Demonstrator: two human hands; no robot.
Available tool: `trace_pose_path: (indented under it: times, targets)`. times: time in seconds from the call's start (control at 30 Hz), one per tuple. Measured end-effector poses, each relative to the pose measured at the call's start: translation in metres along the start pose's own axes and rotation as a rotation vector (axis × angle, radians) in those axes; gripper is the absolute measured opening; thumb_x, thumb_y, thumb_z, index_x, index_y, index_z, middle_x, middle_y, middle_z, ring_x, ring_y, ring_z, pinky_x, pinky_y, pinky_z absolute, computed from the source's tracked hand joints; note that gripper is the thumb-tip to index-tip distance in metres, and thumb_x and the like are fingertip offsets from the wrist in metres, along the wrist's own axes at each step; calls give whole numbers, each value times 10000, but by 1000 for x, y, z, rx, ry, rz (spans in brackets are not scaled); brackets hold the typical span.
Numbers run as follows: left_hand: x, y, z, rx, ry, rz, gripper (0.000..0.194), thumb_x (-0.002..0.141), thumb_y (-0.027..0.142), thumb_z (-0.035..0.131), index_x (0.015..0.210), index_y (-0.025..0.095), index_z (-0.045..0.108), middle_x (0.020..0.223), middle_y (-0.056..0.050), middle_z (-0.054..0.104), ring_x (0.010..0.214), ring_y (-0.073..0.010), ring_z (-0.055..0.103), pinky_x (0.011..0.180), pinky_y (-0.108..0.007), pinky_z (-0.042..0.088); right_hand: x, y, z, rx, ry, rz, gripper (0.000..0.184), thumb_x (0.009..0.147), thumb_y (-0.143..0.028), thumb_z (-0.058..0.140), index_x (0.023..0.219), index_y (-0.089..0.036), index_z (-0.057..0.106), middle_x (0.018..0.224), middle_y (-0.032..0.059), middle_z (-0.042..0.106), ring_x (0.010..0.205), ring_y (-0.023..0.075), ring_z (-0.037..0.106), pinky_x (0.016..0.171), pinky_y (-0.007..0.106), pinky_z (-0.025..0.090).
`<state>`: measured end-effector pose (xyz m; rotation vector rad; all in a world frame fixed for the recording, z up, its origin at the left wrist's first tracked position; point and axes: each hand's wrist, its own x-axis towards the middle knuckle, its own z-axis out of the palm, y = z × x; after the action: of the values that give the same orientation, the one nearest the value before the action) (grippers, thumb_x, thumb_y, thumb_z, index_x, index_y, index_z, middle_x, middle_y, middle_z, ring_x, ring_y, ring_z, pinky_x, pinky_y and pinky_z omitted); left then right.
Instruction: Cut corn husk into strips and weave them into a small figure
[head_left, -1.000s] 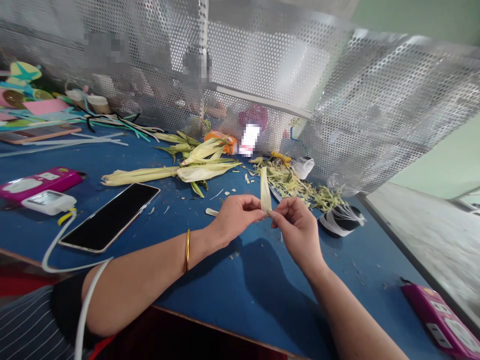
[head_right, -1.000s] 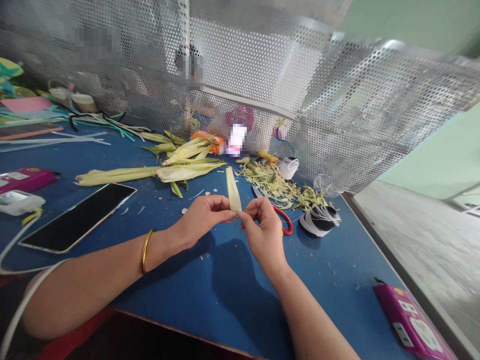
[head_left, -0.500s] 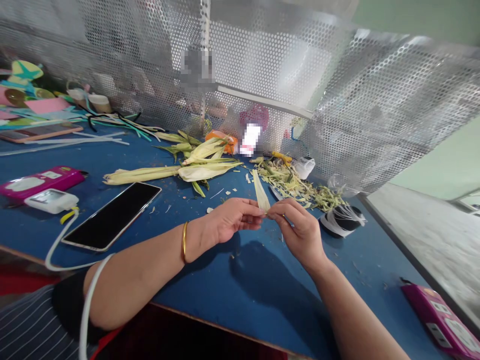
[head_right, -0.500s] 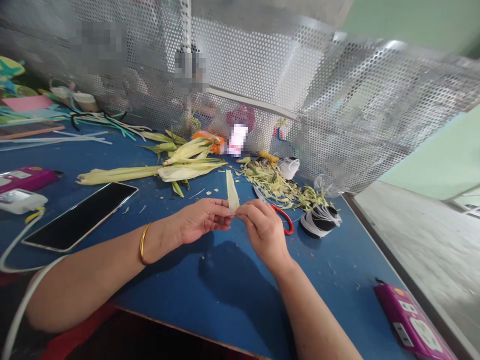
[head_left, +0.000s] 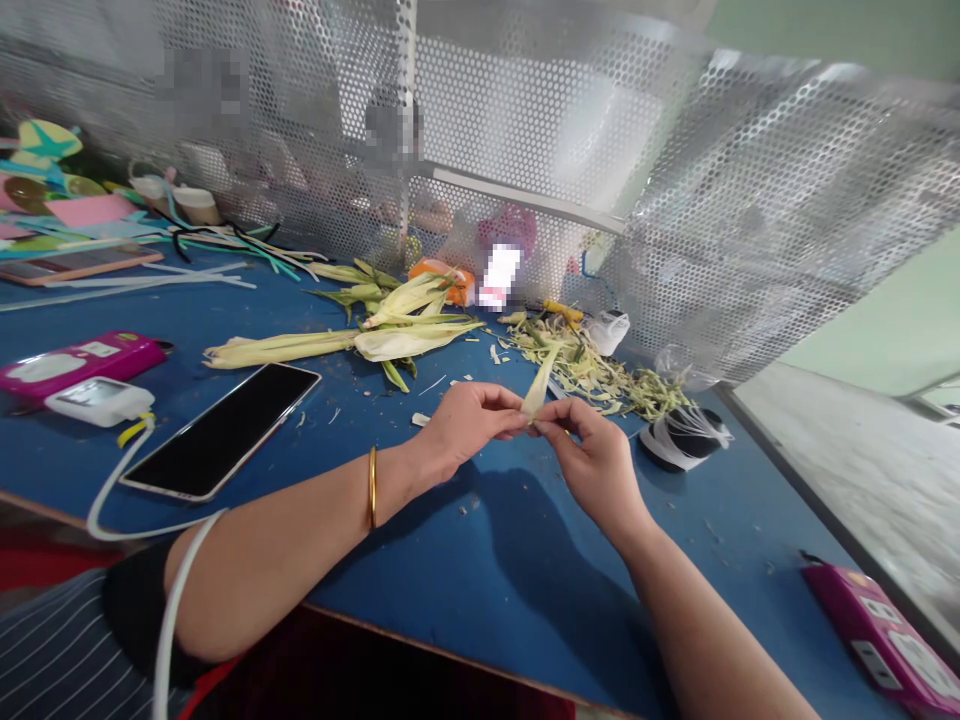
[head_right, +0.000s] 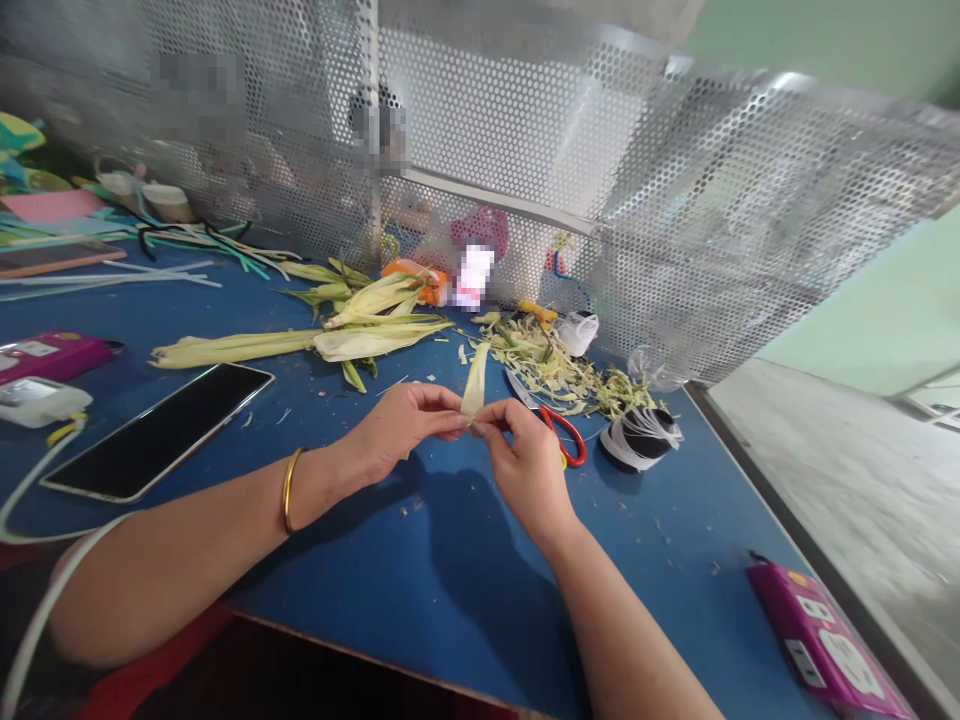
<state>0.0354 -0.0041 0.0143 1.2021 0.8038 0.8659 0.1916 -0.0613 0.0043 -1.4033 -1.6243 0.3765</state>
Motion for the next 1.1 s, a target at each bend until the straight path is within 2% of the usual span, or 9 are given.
trace_pose_path:
  times: [0.13, 0.27, 0.37, 0.47, 0.6, 0.93, 1.1]
  targets:
    - [2, -1, 1, 79, 25, 62, 76, 689, 89, 703, 656, 146, 666, 605, 11, 666, 598, -95, 607, 644, -223, 495, 0, -1, 3, 129, 17, 90, 78, 841, -249, 612, 784, -200, 634, 713, 4, 687, 680, 165, 651, 675, 294, 484]
    - [3, -2, 0, 121, 32, 72, 61, 689, 104, 709, 663, 146, 672, 617, 7, 675, 613, -101, 622, 662, -229, 510, 1, -1, 4, 205, 38, 102, 50, 803, -235, 641, 811, -206, 602, 720, -6, 666, 660, 157, 652, 650, 290, 496]
    - [3, -3, 0, 153, 17, 89, 59, 705, 125, 698, 658, 150, 673, 628, 0, 683, 632, -114, 635, 666, -237, 511, 1, 0, 4, 248, 49, 118, 151, 784, -245, 667, 897, -214, 572, 732, -9, 674, 647, 162, 658, 646, 301, 505]
    - [3, -6, -1, 226, 3, 135, 23, 708, 165, 708, 695, 153, 694, 677, -17, 704, 664, -134, 645, 671, -252, 504, 1, 1, 4, 256, 49, 139, 194, 784, -262, 673, 933, -213, 558, 709, -8, 680, 628, 170, 658, 630, 309, 501]
    - [5, -11, -3, 324, -12, 177, 119, 693, 216, 743, 791, 153, 719, 772, -48, 738, 717, -161, 658, 677, -267, 498, 1, 3, 3, 254, 32, 127, 186, 799, -270, 664, 937, -208, 556, 704, -8, 672, 611, 163, 642, 626, 309, 493]
    - [6, -13, -4, 356, -27, 190, 46, 728, 204, 697, 753, 168, 712, 710, -18, 722, 674, -145, 649, 651, -250, 490, 0, 2, 2, 200, 6, 83, 117, 856, -281, 605, 947, -212, 577, 667, -35, 599, 589, 141, 577, 607, 283, 451]
    - [4, -11, -2, 318, -35, 180, 25, 737, 170, 676, 726, 171, 698, 698, -9, 721, 670, -135, 656, 653, -240, 501, 1, -1, 2, 142, -7, 72, 127, 876, -308, 578, 807, -205, 608, 672, -14, 616, 637, 146, 571, 632, 278, 439]
